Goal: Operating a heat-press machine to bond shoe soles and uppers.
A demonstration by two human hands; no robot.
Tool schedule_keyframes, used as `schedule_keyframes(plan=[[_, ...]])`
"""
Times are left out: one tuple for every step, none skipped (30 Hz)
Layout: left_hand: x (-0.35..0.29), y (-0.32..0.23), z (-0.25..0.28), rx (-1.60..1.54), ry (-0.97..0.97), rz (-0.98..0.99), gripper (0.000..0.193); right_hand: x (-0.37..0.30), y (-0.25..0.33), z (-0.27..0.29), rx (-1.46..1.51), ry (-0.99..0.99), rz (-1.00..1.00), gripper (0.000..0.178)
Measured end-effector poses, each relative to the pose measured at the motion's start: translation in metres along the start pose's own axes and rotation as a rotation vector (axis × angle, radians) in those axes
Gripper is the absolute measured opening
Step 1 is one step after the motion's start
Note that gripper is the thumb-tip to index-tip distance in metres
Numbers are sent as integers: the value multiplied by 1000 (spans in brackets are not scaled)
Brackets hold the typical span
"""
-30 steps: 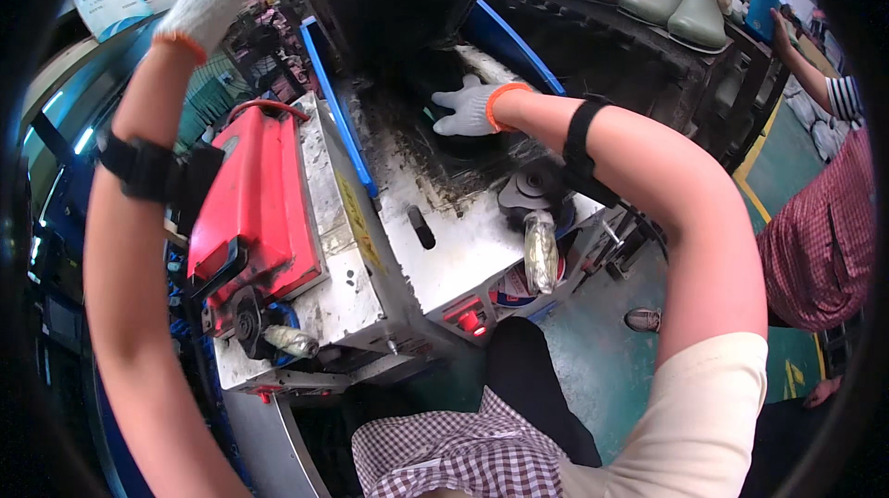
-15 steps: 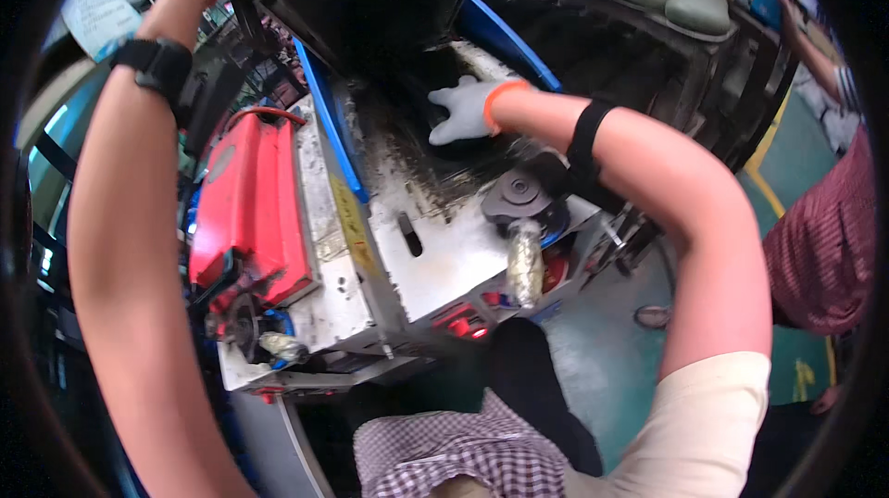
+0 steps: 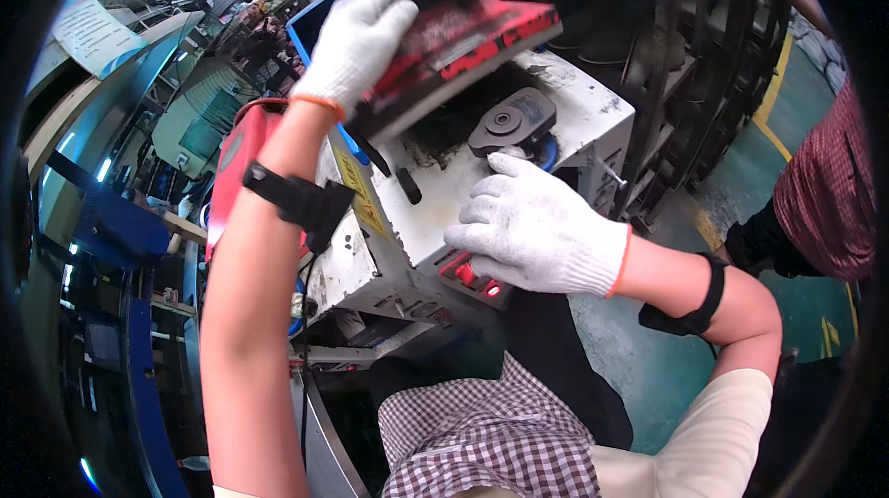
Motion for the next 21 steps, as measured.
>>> schedule_keyframes(plan=[[-12,-5,-12,55,-5,-2,31,-3,0,-4,-75,-44,21,26],[-23,-9,-24,110,-11,-4,29,-6,0,-6,-152,-87,42,23],[-34,-17,-32,150,-50,-27,28,-9,-1,-10,-150,-80,37,23],[-45,-25,-37,190,-92,-51,29,-11,-1,-12,-178,-88,54,21],[-54,-30,-45,212,-84,-60,27,-13,-1,-12,-207,-96,70,19],[-62,-38,-51,237,-91,-87,24,-15,-6,-12,-210,-90,69,19],[-66,-34,-56,228,-59,-41,23,-20,-9,-8,-228,-115,87,18],[-67,-31,-62,220,-27,3,23,-26,-13,-4,-246,-140,105,18],[-70,-28,-61,226,-26,5,23,-31,-16,9,-348,-237,100,19],[-71,-30,-62,236,-56,-25,22,-40,-24,19,-353,-253,104,17],[-73,-33,-62,247,-87,-54,22,-58,-47,31,-359,-370,23,18],[-70,-37,-64,229,-102,-66,22,-82,-75,41,-378,-484,-58,20],[-69,-41,-62,221,-127,-71,22,-98,-119,56,-424,-544,-289,24],[-71,-42,-62,204,-150,-69,22,-113,-156,70,-466,-594,-523,28],[-71,-36,-63,213,-145,-58,20,-104,-164,72,-478,-586,-514,28],[-72,-33,-59,221,-165,-51,20,-93,-171,79,-526,-644,-516,29],[-73,-31,-55,200,-174,-45,19,-80,-171,86,-571,-705,-513,30],[-80,-25,-48,188,-183,-22,19,-45,-156,84,-524,-698,-449,30],[-83,-22,-42,175,-186,-18,18,-11,-147,79,-426,-654,-401,30],[-91,-27,-35,193,-210,-43,22,20,-138,71,-327,-607,-345,30],[-94,-35,-35,134,-169,-48,29,41,-136,60,-236,-531,-344,30]])
Point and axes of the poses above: each hand's wrist, its own x-axis towards the middle knuckle, its own z-axis out of the back of the hand, y = z × x, the point moved 10 cm from there along x, towards the middle knuckle
